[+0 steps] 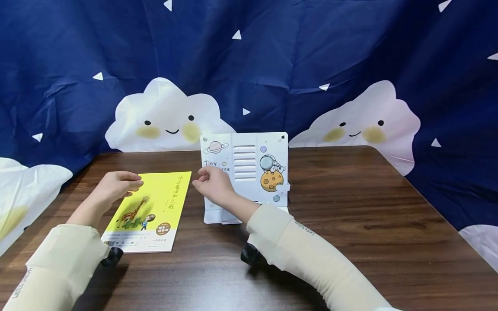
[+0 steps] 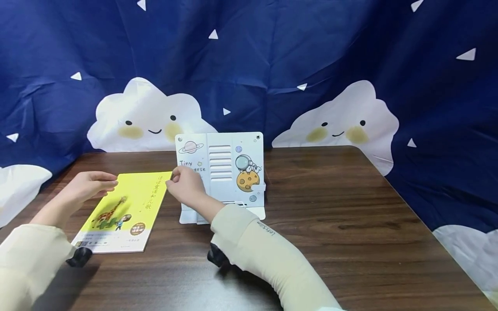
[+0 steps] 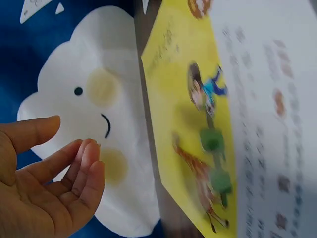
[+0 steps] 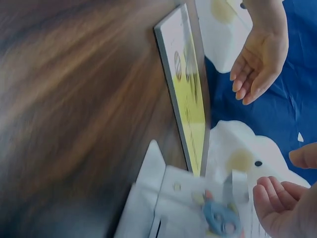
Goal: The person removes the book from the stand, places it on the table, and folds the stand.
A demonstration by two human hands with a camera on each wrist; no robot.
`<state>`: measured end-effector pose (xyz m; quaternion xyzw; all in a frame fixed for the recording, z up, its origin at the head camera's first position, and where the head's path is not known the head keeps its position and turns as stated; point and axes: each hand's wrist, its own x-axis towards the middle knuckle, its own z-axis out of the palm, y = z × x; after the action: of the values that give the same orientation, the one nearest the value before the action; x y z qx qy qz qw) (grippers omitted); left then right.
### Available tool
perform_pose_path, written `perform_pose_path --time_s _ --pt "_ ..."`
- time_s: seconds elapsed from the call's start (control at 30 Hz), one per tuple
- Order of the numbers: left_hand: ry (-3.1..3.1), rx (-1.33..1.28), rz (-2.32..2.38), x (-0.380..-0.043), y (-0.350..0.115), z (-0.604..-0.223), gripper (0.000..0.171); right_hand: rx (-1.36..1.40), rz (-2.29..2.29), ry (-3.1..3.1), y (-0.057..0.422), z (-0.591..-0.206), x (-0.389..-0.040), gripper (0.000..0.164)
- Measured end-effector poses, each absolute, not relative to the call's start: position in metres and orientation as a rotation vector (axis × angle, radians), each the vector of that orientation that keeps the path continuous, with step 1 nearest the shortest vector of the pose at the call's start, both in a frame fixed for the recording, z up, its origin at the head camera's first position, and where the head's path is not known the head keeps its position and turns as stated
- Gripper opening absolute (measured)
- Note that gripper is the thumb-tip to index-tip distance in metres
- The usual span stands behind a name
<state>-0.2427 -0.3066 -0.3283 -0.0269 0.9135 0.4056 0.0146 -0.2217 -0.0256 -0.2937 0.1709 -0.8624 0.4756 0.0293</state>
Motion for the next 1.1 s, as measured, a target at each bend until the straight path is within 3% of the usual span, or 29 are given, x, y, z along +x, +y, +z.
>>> perform_pose_path --time_s 0.07,0.23,0.57,0.8,1.1 --pt "2.804 -0.058 1.292 -0.222 -0.279 -0.299 0.046 0.532 1.481 -2.651 -0.018 -0.292 -0.223 0.027" --pt "2.783 0.001 1.357 -0.217 -0.259 -0.282 0.042 0.525 1.460 -2.625 -0.003 -0.287 -0.227 0.028" --pt "2.782 0.016 1.467 -0.241 -0.258 -0.295 0.042 0.533 1.447 -2.559 0.026 -0.279 -0.231 0.026" --pt "2.785 0.056 1.476 -0.223 -0.225 -0.282 0.039 0.478 1.463 -2.486 0.043 -0.279 -0.233 0.026" --pt "2.739 0.106 1.552 -0.225 -0.207 -0.288 0.038 0.512 1.521 -2.355 0.061 -0.281 -0.229 0.024"
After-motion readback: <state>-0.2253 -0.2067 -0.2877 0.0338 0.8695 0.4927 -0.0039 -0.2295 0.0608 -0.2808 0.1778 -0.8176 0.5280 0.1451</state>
